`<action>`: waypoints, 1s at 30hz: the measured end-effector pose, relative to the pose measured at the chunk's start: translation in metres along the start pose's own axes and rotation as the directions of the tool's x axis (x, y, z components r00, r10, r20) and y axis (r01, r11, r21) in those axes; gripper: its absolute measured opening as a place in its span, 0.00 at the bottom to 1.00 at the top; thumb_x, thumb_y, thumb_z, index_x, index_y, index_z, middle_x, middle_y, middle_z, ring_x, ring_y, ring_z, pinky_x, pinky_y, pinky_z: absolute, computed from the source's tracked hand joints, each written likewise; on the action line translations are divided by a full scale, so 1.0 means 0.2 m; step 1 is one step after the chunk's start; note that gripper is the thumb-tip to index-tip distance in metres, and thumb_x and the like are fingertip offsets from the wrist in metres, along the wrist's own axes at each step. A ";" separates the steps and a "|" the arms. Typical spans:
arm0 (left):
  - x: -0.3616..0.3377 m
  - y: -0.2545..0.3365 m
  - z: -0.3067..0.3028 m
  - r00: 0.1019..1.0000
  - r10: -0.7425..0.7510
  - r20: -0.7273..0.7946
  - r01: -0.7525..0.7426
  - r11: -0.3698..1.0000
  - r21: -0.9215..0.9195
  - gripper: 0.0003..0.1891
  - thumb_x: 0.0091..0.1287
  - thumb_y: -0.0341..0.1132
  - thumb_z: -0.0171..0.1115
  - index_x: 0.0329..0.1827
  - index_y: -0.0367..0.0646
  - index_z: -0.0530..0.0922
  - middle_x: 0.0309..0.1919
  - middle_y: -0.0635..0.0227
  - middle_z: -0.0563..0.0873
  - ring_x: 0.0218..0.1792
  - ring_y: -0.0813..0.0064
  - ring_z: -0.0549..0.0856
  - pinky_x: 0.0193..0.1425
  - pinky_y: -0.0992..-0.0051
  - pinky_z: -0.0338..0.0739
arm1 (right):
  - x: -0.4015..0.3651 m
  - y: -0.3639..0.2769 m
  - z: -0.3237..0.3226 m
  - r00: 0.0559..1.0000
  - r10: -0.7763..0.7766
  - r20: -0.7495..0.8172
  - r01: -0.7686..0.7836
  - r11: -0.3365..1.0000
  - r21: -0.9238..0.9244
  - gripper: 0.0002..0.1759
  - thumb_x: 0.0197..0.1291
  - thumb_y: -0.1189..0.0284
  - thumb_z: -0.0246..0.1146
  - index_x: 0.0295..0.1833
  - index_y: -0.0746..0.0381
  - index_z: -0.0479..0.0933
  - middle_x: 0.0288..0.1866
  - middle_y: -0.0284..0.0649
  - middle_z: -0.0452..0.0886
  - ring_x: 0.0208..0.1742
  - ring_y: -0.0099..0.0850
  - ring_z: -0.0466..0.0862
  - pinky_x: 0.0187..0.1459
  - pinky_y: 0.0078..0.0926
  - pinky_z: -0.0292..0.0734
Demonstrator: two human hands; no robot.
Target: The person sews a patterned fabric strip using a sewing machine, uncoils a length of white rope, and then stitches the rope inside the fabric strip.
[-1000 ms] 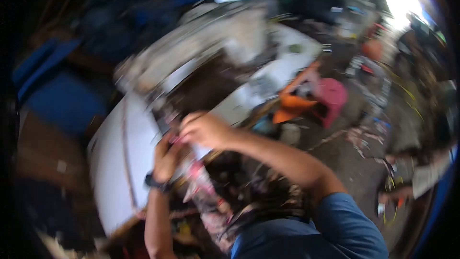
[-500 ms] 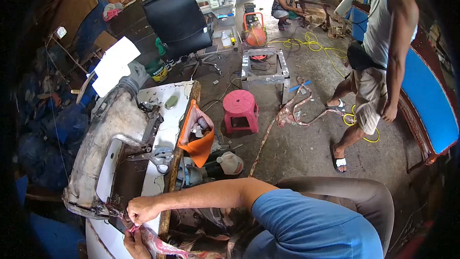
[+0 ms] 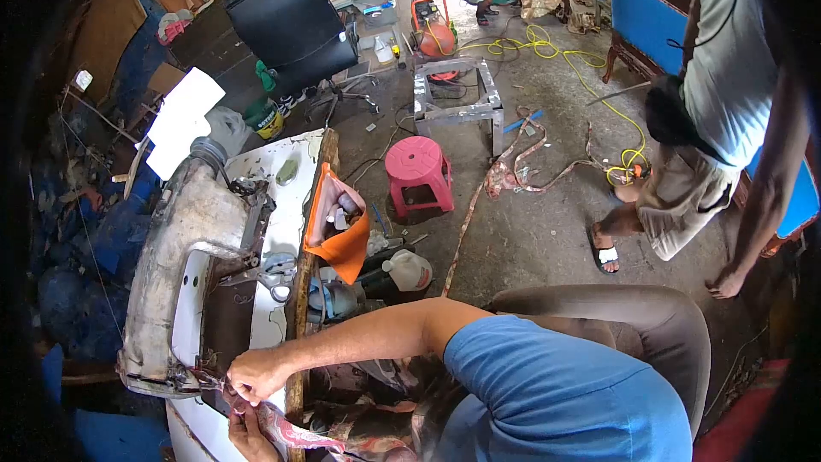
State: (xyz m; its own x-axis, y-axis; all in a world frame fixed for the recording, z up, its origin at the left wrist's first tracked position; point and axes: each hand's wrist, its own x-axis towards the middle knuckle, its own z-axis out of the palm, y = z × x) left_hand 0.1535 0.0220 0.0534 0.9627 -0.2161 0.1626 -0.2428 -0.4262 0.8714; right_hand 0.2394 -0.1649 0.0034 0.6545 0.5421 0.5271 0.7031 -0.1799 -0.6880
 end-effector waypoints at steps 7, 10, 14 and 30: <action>-0.01 0.04 0.01 0.999 -0.029 -0.016 0.030 0.998 0.050 0.16 0.79 0.36 0.61 0.57 0.31 0.85 0.47 0.55 0.92 0.43 0.65 0.88 0.50 0.66 0.81 | 0.00 0.04 0.07 0.986 -0.063 -0.152 0.047 0.993 -0.105 0.07 0.48 0.72 0.73 0.31 0.64 0.83 0.35 0.47 0.83 0.40 0.47 0.86 0.41 0.46 0.80; -0.03 0.11 0.02 0.998 -0.028 -0.049 0.037 0.983 0.180 0.16 0.79 0.36 0.61 0.56 0.31 0.86 0.47 0.53 0.92 0.44 0.64 0.88 0.51 0.65 0.81 | -0.03 -0.04 0.01 0.992 -0.064 -0.109 0.058 0.997 -0.054 0.09 0.51 0.72 0.72 0.35 0.64 0.80 0.37 0.48 0.82 0.43 0.49 0.84 0.44 0.47 0.79; -0.02 0.09 0.02 0.998 -0.049 -0.045 0.054 0.992 0.116 0.16 0.78 0.36 0.61 0.56 0.31 0.86 0.47 0.53 0.93 0.44 0.64 0.88 0.51 0.65 0.81 | -0.04 -0.05 -0.01 0.997 -0.059 -0.057 0.054 0.995 -0.079 0.09 0.53 0.72 0.70 0.37 0.64 0.80 0.36 0.48 0.82 0.44 0.50 0.84 0.44 0.48 0.79; 0.02 -0.11 0.00 0.986 0.067 -0.151 -0.056 0.995 0.079 0.09 0.74 0.34 0.71 0.46 0.36 0.89 0.22 0.74 0.82 0.21 0.89 0.71 0.25 0.76 0.67 | -0.07 -0.15 -0.12 1.000 -0.018 0.014 0.019 0.996 -0.085 0.06 0.69 0.76 0.65 0.46 0.67 0.82 0.46 0.44 0.85 0.49 0.45 0.86 0.51 0.39 0.81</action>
State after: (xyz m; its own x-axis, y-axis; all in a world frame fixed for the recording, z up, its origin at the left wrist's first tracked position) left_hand 0.1625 0.0303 0.0338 0.9512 -0.1094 0.2886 -0.3046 -0.4820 0.8215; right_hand 0.2159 -0.1857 0.0293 0.6379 0.5570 0.5318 0.7362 -0.2386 -0.6333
